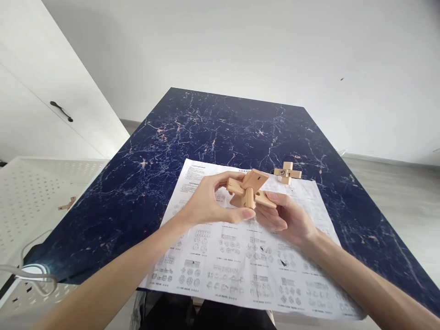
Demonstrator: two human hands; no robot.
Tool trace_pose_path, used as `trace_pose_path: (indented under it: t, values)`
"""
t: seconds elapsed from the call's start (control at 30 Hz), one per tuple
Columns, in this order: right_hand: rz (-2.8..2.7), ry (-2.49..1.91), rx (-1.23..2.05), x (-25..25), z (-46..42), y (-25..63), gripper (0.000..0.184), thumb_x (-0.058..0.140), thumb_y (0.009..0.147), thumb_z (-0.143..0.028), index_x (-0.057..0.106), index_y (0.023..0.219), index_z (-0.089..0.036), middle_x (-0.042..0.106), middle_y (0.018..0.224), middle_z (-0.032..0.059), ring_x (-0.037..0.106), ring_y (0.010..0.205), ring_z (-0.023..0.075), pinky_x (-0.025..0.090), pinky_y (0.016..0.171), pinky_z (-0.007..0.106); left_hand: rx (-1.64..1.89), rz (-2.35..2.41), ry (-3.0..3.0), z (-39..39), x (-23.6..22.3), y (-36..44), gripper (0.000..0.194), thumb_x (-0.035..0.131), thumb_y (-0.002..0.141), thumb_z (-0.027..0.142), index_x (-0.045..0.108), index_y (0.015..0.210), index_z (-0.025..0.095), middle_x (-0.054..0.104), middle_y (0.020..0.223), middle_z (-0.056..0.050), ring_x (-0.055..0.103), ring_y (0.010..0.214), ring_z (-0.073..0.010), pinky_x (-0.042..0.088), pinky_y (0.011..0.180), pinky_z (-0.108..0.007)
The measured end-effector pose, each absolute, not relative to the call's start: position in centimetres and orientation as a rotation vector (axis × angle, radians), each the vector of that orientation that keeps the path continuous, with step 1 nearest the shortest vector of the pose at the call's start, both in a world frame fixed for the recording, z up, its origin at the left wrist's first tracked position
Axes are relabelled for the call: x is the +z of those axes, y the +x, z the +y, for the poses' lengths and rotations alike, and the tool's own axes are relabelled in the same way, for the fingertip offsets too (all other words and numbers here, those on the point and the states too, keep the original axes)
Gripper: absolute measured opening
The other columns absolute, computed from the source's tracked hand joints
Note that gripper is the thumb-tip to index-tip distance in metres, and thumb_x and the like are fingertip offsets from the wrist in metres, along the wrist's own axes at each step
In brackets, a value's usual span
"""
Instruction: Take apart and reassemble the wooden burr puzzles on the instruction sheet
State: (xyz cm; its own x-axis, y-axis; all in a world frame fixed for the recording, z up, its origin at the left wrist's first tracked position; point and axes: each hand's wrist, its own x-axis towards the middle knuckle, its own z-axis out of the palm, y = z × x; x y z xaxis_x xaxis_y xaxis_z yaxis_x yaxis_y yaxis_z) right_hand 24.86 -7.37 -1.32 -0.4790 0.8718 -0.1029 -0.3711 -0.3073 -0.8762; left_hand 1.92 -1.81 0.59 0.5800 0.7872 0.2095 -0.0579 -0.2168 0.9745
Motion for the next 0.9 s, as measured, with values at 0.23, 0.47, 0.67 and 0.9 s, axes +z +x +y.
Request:
trace_pose_path:
  t: [0.23,0.47,0.67,0.9]
  values:
    - [-1.045,-0.724,1.9,-1.18,-7.27,24.9,0.046,0.059,0.105,-0.046,0.053,0.066,-0.024,0.033,0.045,-0.0083,0.021,0.042,0.0101,0.022,0.045,0.028,0.885,0.612,1.631,-1.5,0.31,1.79,0.073,0.096,0.068,0.047,0.075,0.133,0.022,0.08,0.117,-0.009,0.072,0.108,-0.0291,0.054,0.099,-0.042]
    - [-1.05,-0.729,1.913,-1.25,-7.06,25.01,0.045,0.058,0.105,-0.048,0.053,0.067,-0.024,0.033,0.044,-0.0085,0.022,0.043,0.0111,0.022,0.045,0.028,0.874,0.639,1.612,-1.52,0.42,1.9,0.072,0.096,0.067,0.049,0.075,0.13,0.021,0.08,0.119,-0.009,0.072,0.112,-0.0309,0.053,0.104,-0.045]
    - [-1.041,-0.731,1.94,-1.44,-6.97,25.19,0.046,0.059,0.103,-0.049,0.05,0.066,-0.025,0.033,0.044,-0.0084,0.021,0.043,0.0112,0.022,0.046,0.029,0.812,0.615,1.563,-1.55,0.66,1.88,0.072,0.094,0.073,0.045,0.071,0.136,0.019,0.08,0.117,-0.01,0.074,0.111,-0.0297,0.056,0.101,-0.044]
    - [-1.006,-0.76,1.924,-1.42,-6.66,25.08,0.048,0.061,0.102,-0.048,0.043,0.064,-0.025,0.03,0.045,-0.0085,0.019,0.044,0.011,0.023,0.046,0.029,0.781,0.611,1.476,-1.76,1.05,2.02,0.076,0.092,0.082,0.043,0.063,0.149,0.024,0.082,0.105,-0.006,0.079,0.099,-0.0244,0.063,0.088,-0.035]
